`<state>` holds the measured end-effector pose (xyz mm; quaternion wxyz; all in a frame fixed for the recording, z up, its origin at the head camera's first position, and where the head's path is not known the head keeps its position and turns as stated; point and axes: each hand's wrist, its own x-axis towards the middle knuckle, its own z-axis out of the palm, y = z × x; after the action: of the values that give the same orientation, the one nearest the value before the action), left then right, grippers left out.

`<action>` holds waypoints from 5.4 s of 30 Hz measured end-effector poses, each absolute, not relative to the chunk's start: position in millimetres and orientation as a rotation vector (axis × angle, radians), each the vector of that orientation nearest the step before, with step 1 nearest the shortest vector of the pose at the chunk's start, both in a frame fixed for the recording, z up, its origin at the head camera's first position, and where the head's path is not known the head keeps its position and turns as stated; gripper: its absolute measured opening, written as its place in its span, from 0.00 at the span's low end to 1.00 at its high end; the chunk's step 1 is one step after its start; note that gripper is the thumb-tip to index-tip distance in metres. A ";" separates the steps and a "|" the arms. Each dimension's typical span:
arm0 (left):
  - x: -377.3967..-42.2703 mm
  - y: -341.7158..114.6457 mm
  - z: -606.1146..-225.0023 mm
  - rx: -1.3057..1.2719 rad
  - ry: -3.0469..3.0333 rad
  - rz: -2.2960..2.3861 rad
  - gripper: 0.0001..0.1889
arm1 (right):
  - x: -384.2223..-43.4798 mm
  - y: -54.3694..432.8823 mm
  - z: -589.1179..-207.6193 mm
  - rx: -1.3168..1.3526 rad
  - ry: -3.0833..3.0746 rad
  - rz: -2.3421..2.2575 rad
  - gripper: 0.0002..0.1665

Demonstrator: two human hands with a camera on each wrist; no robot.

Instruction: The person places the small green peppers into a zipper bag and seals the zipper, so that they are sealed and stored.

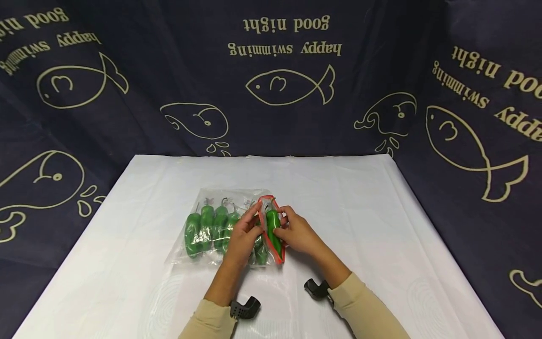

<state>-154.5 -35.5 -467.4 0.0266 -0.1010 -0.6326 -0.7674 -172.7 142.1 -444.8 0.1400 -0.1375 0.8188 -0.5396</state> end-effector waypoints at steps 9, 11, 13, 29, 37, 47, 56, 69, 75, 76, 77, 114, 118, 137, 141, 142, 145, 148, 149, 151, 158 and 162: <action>-142.0 -36.5 -444.5 -0.385 -2.102 -2.353 0.37 | -177.4 144.8 -452.5 -0.331 2.282 -1.643 0.32; -138.3 -36.0 -437.0 -0.424 -2.106 -2.349 0.37 | -177.9 145.9 -453.4 -0.315 2.264 -1.653 0.32; -136.3 -35.1 -432.7 -0.448 -2.110 -2.334 0.37 | -178.1 146.7 -453.9 -0.298 2.254 -1.659 0.32; -144.5 -28.6 -458.5 -0.478 -2.227 -2.203 0.28 | -176.9 154.1 -455.3 -0.185 2.033 -1.798 0.32; -144.6 -27.0 -466.4 -0.515 -2.402 -1.907 0.29 | -176.5 159.3 -457.7 -0.168 2.000 -1.783 0.32; -142.8 -27.9 -463.2 -0.566 -2.618 -1.646 0.30 | -177.8 163.8 -456.9 -0.171 1.913 -1.749 0.35; -143.6 -27.3 -467.0 -0.565 -2.667 -1.568 0.31 | -191.5 167.0 -448.6 -0.220 2.283 -1.520 0.26; -144.7 -27.1 -465.8 -0.599 -2.629 -1.515 0.19 | -266.6 161.5 -441.9 -0.305 2.378 -1.446 0.22; -144.1 -26.5 -466.2 -0.582 -2.660 -1.512 0.19 | -284.2 154.3 -449.0 -0.275 2.367 -1.388 0.22; -144.2 -26.3 -466.1 -0.579 -2.664 -1.513 0.19 | -285.8 153.1 -450.4 -0.269 2.364 -1.380 0.22; -144.1 -26.2 -465.8 -0.580 -2.664 -1.510 0.19 | -287.1 151.8 -451.8 -0.258 2.356 -1.379 0.21; -143.2 -25.3 -465.4 -0.576 -2.689 -1.485 0.20 | -267.1 156.6 -459.4 0.017 2.369 -1.585 0.18; -144.1 -25.3 -466.3 -0.594 -2.664 -1.510 0.18 | -258.4 153.6 -450.7 -0.128 2.512 -1.387 0.18; -144.6 -26.2 -466.3 -0.628 -2.680 -1.514 0.18 | -252.4 145.7 -439.3 -0.395 2.539 -1.281 0.17; -144.2 -26.5 -466.1 -0.629 -2.690 -1.491 0.18 | -252.0 144.9 -439.4 -0.367 2.578 -1.272 0.16; -144.0 -26.7 -466.0 -0.626 -2.692 -1.483 0.18 | -251.9 145.2 -439.5 -0.352 2.584 -1.273 0.16; -143.8 -26.7 -465.3 -0.615 -2.697 -1.479 0.18 | -251.9 148.0 -440.8 -0.314 2.580 -1.306 0.17; -143.9 -26.6 -465.8 -0.614 -2.682 -1.487 0.17 | -250.7 152.2 -443.5 -0.299 2.514 -1.378 0.17; -143.8 -26.4 -465.5 -0.617 -2.677 -1.495 0.17 | -250.2 153.6 -444.7 -0.288 2.480 -1.409 0.17; -144.2 -26.2 -466.1 -0.624 -2.669 -1.496 0.17 | -249.2 155.5 -447.4 -0.256 2.420 -1.463 0.17; -144.4 -26.4 -465.8 -0.628 -2.671 -1.492 0.17 | -245.8 152.5 -450.2 -0.148 2.479 -1.476 0.19; -144.3 -26.8 -465.3 -0.631 -2.671 -1.494 0.18 | -244.8 148.3 -449.2 -0.066 2.511 -1.484 0.17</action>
<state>-144.3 -26.8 -465.3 0.0084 -0.2021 -0.8547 -0.4781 -244.8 148.3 -449.2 0.1117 -0.0225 0.8554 -0.5053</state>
